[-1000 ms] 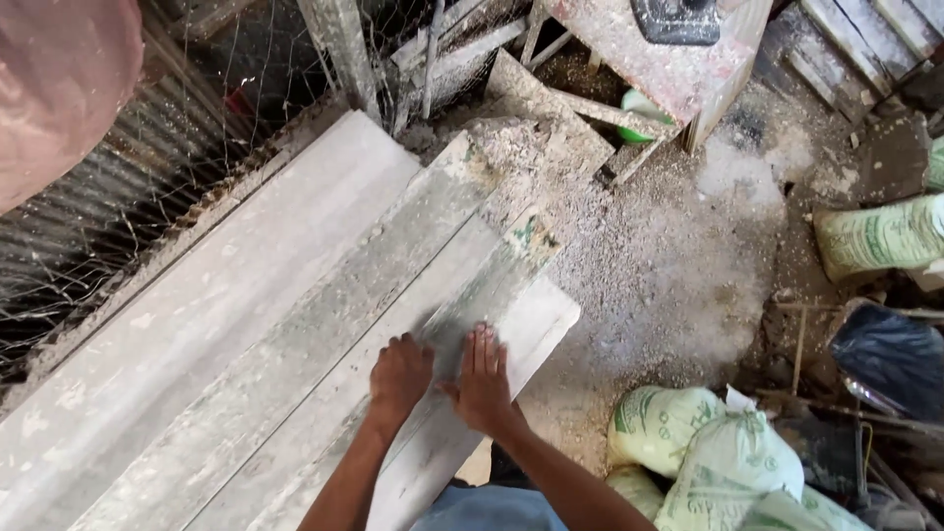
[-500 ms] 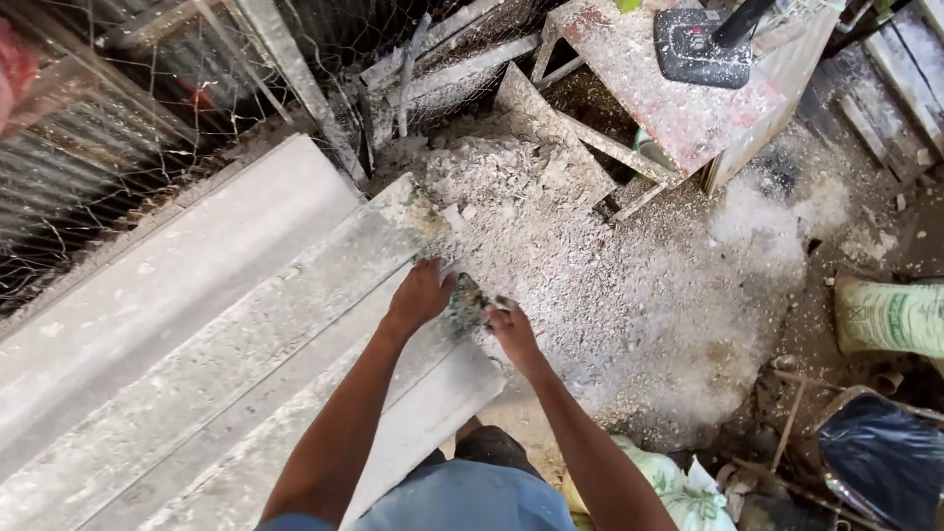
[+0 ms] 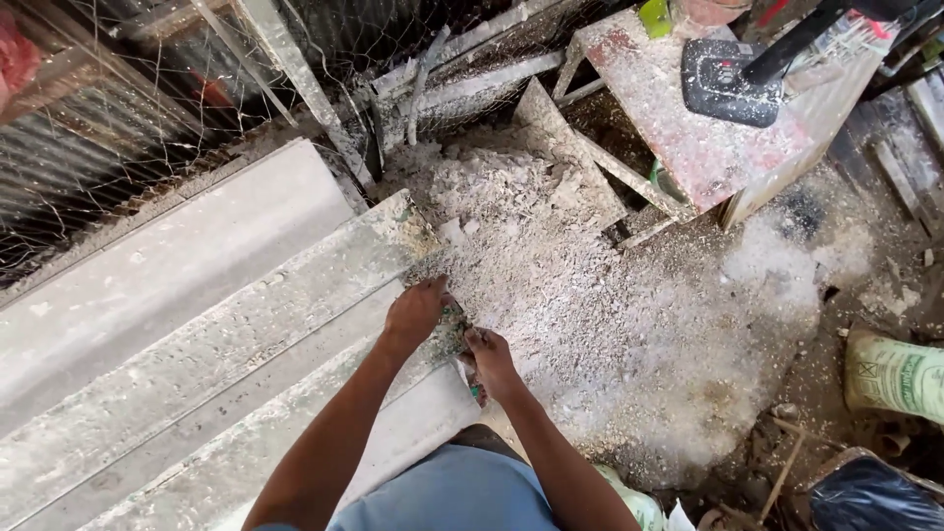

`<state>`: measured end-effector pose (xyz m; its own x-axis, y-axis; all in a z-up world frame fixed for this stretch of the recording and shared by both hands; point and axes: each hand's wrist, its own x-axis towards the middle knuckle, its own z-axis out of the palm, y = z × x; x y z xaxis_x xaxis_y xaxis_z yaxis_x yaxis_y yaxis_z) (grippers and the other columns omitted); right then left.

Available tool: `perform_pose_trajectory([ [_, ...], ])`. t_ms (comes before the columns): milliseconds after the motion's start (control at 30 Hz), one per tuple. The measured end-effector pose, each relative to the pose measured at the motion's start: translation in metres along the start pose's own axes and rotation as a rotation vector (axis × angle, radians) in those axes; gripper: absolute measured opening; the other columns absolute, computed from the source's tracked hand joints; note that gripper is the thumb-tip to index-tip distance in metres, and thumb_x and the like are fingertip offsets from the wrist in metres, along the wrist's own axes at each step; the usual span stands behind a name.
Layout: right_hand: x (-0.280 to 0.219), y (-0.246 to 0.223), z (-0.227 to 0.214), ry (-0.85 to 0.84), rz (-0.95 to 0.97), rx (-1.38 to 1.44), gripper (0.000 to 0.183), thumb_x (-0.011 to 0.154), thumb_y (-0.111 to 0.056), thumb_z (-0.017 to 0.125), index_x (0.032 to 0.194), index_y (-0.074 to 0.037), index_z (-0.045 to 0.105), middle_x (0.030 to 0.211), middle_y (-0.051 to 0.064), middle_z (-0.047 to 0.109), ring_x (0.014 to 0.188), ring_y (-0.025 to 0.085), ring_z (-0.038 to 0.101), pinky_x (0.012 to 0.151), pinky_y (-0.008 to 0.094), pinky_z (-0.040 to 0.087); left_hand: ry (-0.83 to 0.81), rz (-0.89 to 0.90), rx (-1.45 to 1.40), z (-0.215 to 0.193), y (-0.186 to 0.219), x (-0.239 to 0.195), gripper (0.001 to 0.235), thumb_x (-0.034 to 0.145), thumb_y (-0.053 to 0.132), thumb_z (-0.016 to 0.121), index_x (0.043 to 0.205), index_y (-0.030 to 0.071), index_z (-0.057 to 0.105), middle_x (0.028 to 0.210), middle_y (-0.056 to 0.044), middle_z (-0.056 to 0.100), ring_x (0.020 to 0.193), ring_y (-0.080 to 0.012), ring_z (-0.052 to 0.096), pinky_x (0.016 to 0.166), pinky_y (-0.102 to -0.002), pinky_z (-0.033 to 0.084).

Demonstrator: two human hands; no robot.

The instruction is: Mixing plaster in a bowl and applying it to long architectural molding pieces.

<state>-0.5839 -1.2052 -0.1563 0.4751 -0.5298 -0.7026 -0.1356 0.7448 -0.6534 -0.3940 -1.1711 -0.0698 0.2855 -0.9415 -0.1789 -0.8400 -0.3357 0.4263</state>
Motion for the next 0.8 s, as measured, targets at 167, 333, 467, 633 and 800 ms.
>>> perform_pose_trajectory([
  [167,-0.014,-0.015,0.009,0.013,0.010,-0.046,0.063,0.103,-0.038,0.065,0.138,0.012,0.050,0.093,0.011,0.050,0.082,0.016,0.058,0.087,0.042,0.064,0.025,0.269,0.065,0.017,-0.025,0.014,0.034,0.106,0.026,0.057,0.133,0.006,0.060,0.114,-0.018,0.068,0.094,-0.0330,0.075,0.073,-0.043,0.067],
  [333,0.013,0.019,-0.007,0.029,0.021,-0.097,0.056,0.107,-0.035,0.060,0.134,0.014,0.051,0.079,0.007,0.048,0.058,0.010,0.051,0.064,0.035,0.062,0.116,0.280,-0.091,0.048,-0.046,0.018,0.027,0.104,0.017,0.055,0.129,0.008,0.062,0.112,-0.015,0.067,0.086,-0.0381,0.075,0.066,-0.049,0.064],
  [467,-0.034,-0.026,0.022,0.074,0.039,-0.070,0.055,0.107,-0.037,0.059,0.131,0.012,0.055,0.072,0.007,0.048,0.054,0.011,0.050,0.057,0.033,0.053,0.148,0.316,-0.038,0.031,-0.035,0.013,0.028,0.105,0.017,0.055,0.132,0.009,0.060,0.111,-0.017,0.067,0.086,-0.0363,0.075,0.064,-0.047,0.066],
  [633,-0.044,-0.034,0.031,0.127,0.018,-0.118,0.056,0.106,-0.035,0.061,0.131,0.014,0.054,0.070,0.006,0.048,0.055,0.011,0.052,0.053,0.032,0.049,0.137,0.177,-0.116,0.030,-0.032,0.014,0.028,0.102,0.019,0.054,0.129,0.018,0.062,0.107,-0.005,0.068,0.087,-0.0310,0.076,0.066,-0.046,0.063],
  [800,-0.026,-0.013,0.021,0.140,-0.020,-0.089,0.050,0.104,-0.035,0.063,0.120,0.012,0.059,0.067,0.006,0.047,0.053,0.013,0.053,0.050,0.032,0.046,0.145,0.056,-0.076,0.050,-0.033,0.014,0.027,0.103,0.029,0.053,0.128,0.026,0.061,0.107,0.000,0.069,0.089,-0.0279,0.076,0.070,-0.045,0.063],
])
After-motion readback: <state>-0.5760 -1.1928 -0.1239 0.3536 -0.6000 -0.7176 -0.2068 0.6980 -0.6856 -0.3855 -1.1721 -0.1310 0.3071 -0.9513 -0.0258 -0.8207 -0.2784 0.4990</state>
